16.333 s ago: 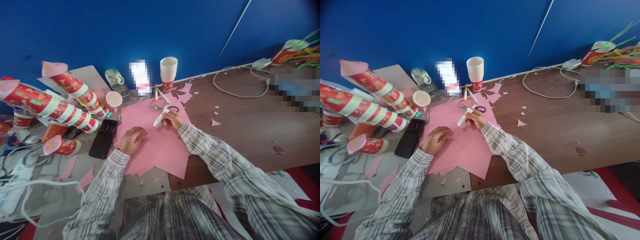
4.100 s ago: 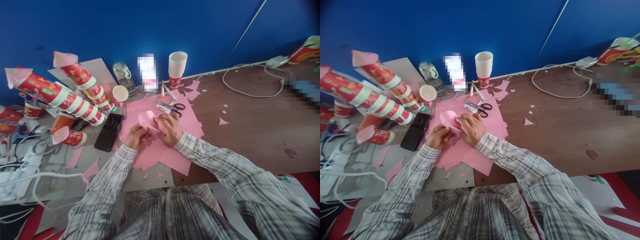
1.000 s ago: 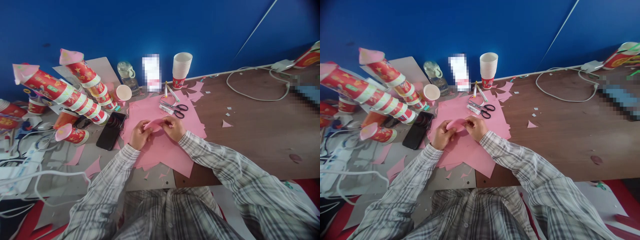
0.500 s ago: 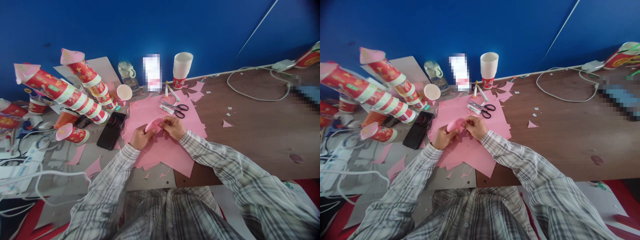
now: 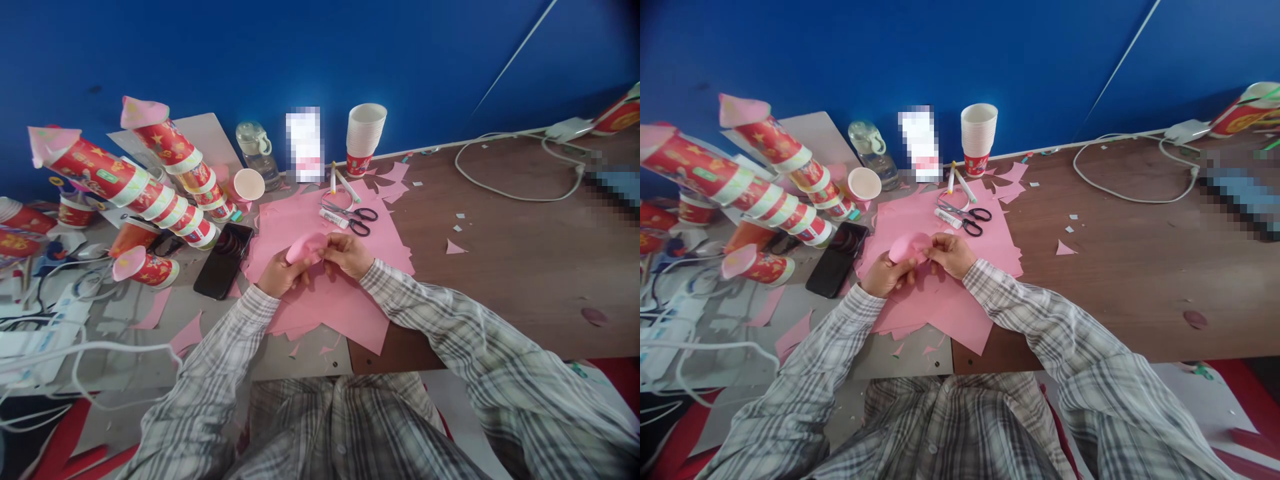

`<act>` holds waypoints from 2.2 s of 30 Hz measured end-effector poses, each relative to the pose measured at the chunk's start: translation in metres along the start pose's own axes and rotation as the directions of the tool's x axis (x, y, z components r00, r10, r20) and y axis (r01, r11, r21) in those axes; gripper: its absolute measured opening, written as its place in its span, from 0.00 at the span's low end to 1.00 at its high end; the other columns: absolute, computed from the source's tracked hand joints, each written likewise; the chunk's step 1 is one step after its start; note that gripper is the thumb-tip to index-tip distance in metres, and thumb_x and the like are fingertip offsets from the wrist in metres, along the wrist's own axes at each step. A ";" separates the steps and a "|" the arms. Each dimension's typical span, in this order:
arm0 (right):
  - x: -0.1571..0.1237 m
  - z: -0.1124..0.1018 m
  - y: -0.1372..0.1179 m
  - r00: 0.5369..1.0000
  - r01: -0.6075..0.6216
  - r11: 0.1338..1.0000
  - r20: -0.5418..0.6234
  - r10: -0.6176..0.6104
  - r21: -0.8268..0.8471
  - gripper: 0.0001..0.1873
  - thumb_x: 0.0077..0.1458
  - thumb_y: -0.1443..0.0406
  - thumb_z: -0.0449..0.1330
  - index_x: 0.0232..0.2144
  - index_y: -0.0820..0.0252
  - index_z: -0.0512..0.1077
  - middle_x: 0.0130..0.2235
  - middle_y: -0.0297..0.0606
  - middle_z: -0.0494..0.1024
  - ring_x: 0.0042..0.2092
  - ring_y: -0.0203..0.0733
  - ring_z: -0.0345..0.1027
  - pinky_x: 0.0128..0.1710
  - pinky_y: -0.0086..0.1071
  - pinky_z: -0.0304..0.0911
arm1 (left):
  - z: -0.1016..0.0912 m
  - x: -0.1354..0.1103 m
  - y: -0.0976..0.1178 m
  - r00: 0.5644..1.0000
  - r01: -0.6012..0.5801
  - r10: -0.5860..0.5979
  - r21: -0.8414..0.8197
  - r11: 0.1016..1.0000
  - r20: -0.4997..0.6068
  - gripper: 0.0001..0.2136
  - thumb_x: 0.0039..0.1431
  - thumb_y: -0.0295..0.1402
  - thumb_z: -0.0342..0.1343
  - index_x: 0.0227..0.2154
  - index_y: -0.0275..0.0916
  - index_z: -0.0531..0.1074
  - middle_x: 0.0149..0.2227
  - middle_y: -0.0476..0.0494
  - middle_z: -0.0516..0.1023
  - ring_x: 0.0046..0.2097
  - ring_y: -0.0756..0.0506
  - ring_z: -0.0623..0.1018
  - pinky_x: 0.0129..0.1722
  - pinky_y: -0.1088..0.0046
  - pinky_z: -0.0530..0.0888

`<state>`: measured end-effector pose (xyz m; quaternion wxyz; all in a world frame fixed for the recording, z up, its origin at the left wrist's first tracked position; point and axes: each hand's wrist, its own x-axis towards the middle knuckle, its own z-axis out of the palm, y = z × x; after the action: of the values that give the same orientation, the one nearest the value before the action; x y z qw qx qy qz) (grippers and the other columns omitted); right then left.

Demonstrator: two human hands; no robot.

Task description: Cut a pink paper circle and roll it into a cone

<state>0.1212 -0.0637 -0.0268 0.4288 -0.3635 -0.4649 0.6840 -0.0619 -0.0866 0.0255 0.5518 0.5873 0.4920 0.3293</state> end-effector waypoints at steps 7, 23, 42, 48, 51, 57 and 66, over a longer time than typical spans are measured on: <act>-0.001 -0.003 0.004 0.999 0.038 0.994 -0.021 -0.041 -0.100 0.37 0.42 0.37 0.90 0.30 0.53 0.77 0.22 0.28 0.78 0.21 0.36 0.68 0.18 0.29 0.64 | 0.001 -0.001 0.002 0.998 -0.030 0.033 0.065 0.997 -0.057 0.10 0.46 0.37 0.55 0.20 0.35 0.67 0.11 0.53 0.67 0.11 0.54 0.60 0.10 0.77 0.56; -0.001 0.002 0.023 0.962 0.239 0.899 -0.033 -0.270 -0.366 0.28 0.53 0.43 0.85 0.33 0.52 0.78 0.28 0.26 0.76 0.30 0.38 0.64 0.32 0.34 0.65 | 0.008 -0.005 0.011 0.950 -0.223 0.272 0.273 0.936 -0.153 0.10 0.50 0.35 0.50 0.18 0.37 0.63 0.16 0.54 0.61 0.20 0.53 0.61 0.20 0.75 0.59; -0.002 -0.003 0.027 0.922 0.330 0.841 -0.045 -0.385 -0.428 0.19 0.57 0.51 0.82 0.40 0.52 0.82 0.38 0.35 0.84 0.36 0.44 0.76 0.39 0.39 0.78 | 0.010 -0.004 0.003 0.924 -0.256 0.329 0.323 0.911 -0.197 0.03 0.47 0.31 0.52 0.23 0.36 0.67 0.19 0.53 0.64 0.23 0.52 0.62 0.22 0.76 0.60; 0.000 0.000 0.026 0.967 0.221 0.885 -0.025 -0.254 -0.411 0.37 0.56 0.31 0.83 0.31 0.53 0.77 0.29 0.29 0.76 0.33 0.40 0.67 0.37 0.36 0.68 | 0.006 -0.003 0.003 0.926 -0.241 0.299 0.250 0.938 -0.232 0.12 0.49 0.36 0.52 0.16 0.36 0.64 0.16 0.54 0.61 0.21 0.53 0.61 0.22 0.76 0.61; -0.004 0.004 0.022 0.980 0.175 0.902 -0.022 -0.199 -0.395 0.36 0.58 0.31 0.80 0.30 0.54 0.77 0.29 0.31 0.76 0.35 0.41 0.67 0.39 0.37 0.67 | 0.006 -0.004 0.003 0.929 -0.257 0.310 0.252 0.933 -0.202 0.12 0.50 0.36 0.51 0.17 0.35 0.65 0.17 0.52 0.65 0.22 0.52 0.63 0.23 0.76 0.63; -0.007 0.006 0.012 0.982 0.135 0.877 -0.053 -0.180 -0.461 0.30 0.61 0.38 0.77 0.28 0.53 0.74 0.29 0.31 0.74 0.35 0.41 0.65 0.38 0.36 0.64 | 0.005 -0.004 0.003 0.919 -0.244 0.331 0.350 0.905 -0.215 0.11 0.50 0.37 0.52 0.23 0.32 0.69 0.19 0.51 0.66 0.23 0.52 0.63 0.23 0.77 0.62; -0.006 0.004 0.023 0.964 0.219 0.812 -0.007 -0.265 -0.541 0.23 0.71 0.47 0.71 0.30 0.54 0.78 0.29 0.33 0.79 0.35 0.42 0.71 0.38 0.34 0.70 | 0.004 -0.001 0.001 0.930 -0.234 0.297 0.274 0.933 -0.218 0.10 0.49 0.36 0.52 0.23 0.33 0.70 0.20 0.49 0.68 0.23 0.52 0.64 0.23 0.76 0.63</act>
<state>0.1138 -0.0755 -0.0467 0.4124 -0.4343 -0.6616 0.4512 -0.0581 -0.0891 0.0264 0.3574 0.6646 0.5112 0.4114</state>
